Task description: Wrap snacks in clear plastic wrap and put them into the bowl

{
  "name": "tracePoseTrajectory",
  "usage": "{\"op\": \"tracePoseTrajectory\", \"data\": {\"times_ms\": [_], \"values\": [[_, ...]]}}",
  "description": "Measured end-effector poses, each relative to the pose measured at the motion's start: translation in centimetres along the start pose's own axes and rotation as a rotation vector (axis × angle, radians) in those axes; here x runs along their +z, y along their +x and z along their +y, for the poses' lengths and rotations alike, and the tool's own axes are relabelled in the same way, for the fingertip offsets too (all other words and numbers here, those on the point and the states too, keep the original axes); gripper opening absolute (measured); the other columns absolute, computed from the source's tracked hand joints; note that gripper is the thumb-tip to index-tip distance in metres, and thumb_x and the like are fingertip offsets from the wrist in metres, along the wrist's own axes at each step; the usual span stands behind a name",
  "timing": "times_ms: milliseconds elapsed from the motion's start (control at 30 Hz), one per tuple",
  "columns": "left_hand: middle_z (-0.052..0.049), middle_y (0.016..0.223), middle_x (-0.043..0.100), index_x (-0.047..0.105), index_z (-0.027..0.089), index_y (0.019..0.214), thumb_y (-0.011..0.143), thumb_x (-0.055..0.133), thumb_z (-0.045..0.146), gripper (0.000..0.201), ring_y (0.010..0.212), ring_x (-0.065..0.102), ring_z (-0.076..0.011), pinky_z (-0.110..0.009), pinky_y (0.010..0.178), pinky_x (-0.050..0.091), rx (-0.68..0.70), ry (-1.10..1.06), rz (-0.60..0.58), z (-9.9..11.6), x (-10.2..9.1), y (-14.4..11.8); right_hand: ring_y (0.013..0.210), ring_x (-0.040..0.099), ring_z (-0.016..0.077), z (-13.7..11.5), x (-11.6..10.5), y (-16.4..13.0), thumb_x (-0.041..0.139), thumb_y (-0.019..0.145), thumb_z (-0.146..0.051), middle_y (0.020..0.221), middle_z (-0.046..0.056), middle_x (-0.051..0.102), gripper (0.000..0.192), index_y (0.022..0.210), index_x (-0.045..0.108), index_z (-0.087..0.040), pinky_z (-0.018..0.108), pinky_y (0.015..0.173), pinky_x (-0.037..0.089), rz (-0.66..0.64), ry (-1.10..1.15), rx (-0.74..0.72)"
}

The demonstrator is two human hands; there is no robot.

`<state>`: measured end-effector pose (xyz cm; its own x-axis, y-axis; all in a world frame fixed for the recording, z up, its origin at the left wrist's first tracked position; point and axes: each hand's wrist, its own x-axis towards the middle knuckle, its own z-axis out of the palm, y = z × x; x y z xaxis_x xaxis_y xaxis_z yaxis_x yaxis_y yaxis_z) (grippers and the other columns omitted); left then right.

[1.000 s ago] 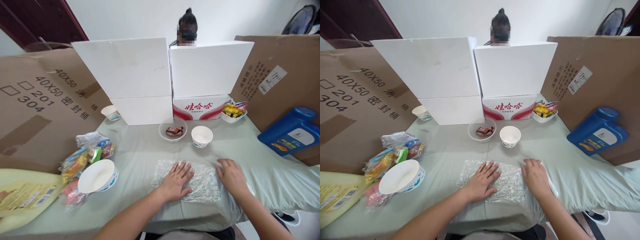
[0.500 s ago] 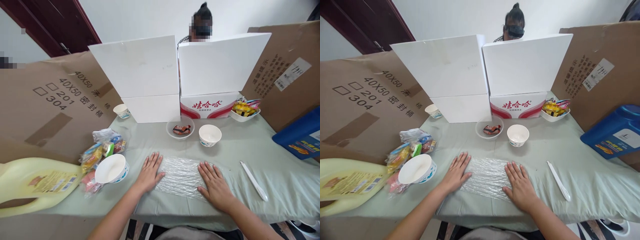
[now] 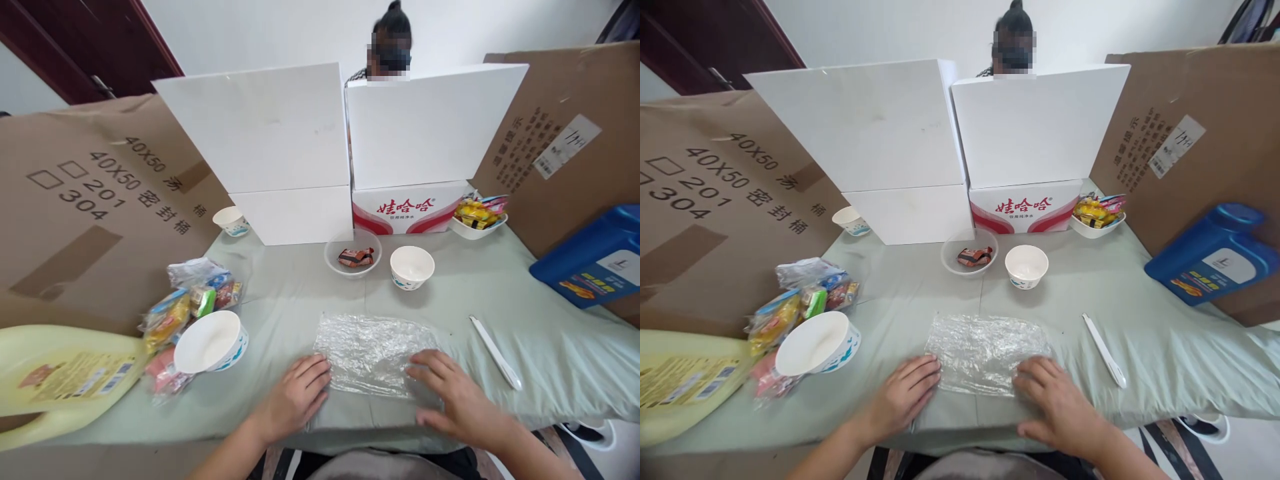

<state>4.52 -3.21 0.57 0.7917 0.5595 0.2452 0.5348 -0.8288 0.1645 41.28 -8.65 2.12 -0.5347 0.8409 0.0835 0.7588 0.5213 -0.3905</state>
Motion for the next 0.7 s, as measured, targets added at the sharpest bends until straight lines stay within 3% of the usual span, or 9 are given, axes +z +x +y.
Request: {"op": "tracePoseTrajectory", "data": {"times_ms": [100, 200, 367, 500, 633, 700], "values": [[-0.007, 0.115, 0.068, 0.063, 0.019, 0.111, 0.092, 0.044, 0.01, 0.028, 0.117, 0.058, -0.0239, -0.041, 0.097, 0.049, 0.053, 0.044, 0.015, -0.7, 0.0, -0.3, 0.121, 0.05, 0.0267, -0.6, 0.6, -1.8, 0.06, 0.087, -0.043, 0.132, 0.008, 0.057, 0.046, 0.129, 0.055, -0.027, 0.045, 0.102, 0.043, -0.086, 0.036, -0.006], [-0.005, 0.11, 0.07, 0.064, 0.02, 0.104, 0.09, 0.045, 0.007, 0.027, 0.114, 0.06, -0.0225, -0.039, 0.096, 0.05, 0.04, 0.02, 0.038, -0.9, -0.6, -0.1, 0.118, 0.052, 0.0257, -0.7, 1.2, -2.9, 0.056, 0.09, -0.034, 0.127, 0.009, 0.059, 0.038, 0.127, 0.055, -0.025, 0.046, 0.1, 0.044, -0.058, 0.029, 0.046], [-0.006, 0.103, 0.069, 0.06, 0.02, 0.091, 0.086, 0.04, 0.006, 0.024, 0.111, 0.06, -0.0198, -0.034, 0.095, 0.05, -0.08, -0.215, 0.032, -0.3, -2.1, 0.7, 0.104, 0.058, 0.0219, -1.0, 0.5, -3.3, 0.047, 0.095, -0.027, 0.111, 0.008, 0.063, 0.018, 0.106, 0.062, -0.024, 0.041, 0.091, 0.049, -0.016, 0.096, 0.075], [-0.004, 0.087, 0.066, 0.054, 0.021, 0.09, 0.088, 0.036, 0.011, 0.021, 0.085, 0.065, -0.0164, -0.028, 0.078, 0.053, -0.192, -0.313, 0.045, -0.5, -2.3, 1.6, 0.106, 0.058, 0.0208, -0.8, -0.1, -2.7, 0.041, 0.096, -0.021, 0.109, 0.007, 0.063, 0.018, 0.093, 0.059, -0.023, 0.039, 0.091, 0.049, 0.048, 0.169, 0.092], [0.0, 0.076, 0.063, 0.052, 0.021, 0.088, 0.091, 0.035, 0.017, 0.018, 0.066, 0.061, -0.0144, -0.025, 0.063, 0.05, -0.313, -0.269, 0.051, -1.3, -1.9, 2.8, 0.101, 0.061, 0.0188, 0.0, -0.2, -1.5, 0.036, 0.098, -0.026, 0.105, 0.008, 0.065, 0.02, 0.097, 0.055, -0.022, 0.035, 0.087, 0.051, 0.128, 0.282, 0.21], [0.001, 0.074, 0.063, 0.052, 0.021, 0.088, 0.092, 0.035, 0.02, 0.018, 0.064, 0.061, -0.0144, -0.025, 0.062, 0.049, -0.344, -0.25, 0.039, -1.5, -1.6, 3.3, 0.1, 0.062, 0.0198, 0.1, -0.4, -0.8, 0.044, 0.096, -0.034, 0.107, 0.009, 0.065, 0.02, 0.108, 0.055, -0.022, 0.035, 0.085, 0.052, 0.087, 0.307, 0.225]]}}
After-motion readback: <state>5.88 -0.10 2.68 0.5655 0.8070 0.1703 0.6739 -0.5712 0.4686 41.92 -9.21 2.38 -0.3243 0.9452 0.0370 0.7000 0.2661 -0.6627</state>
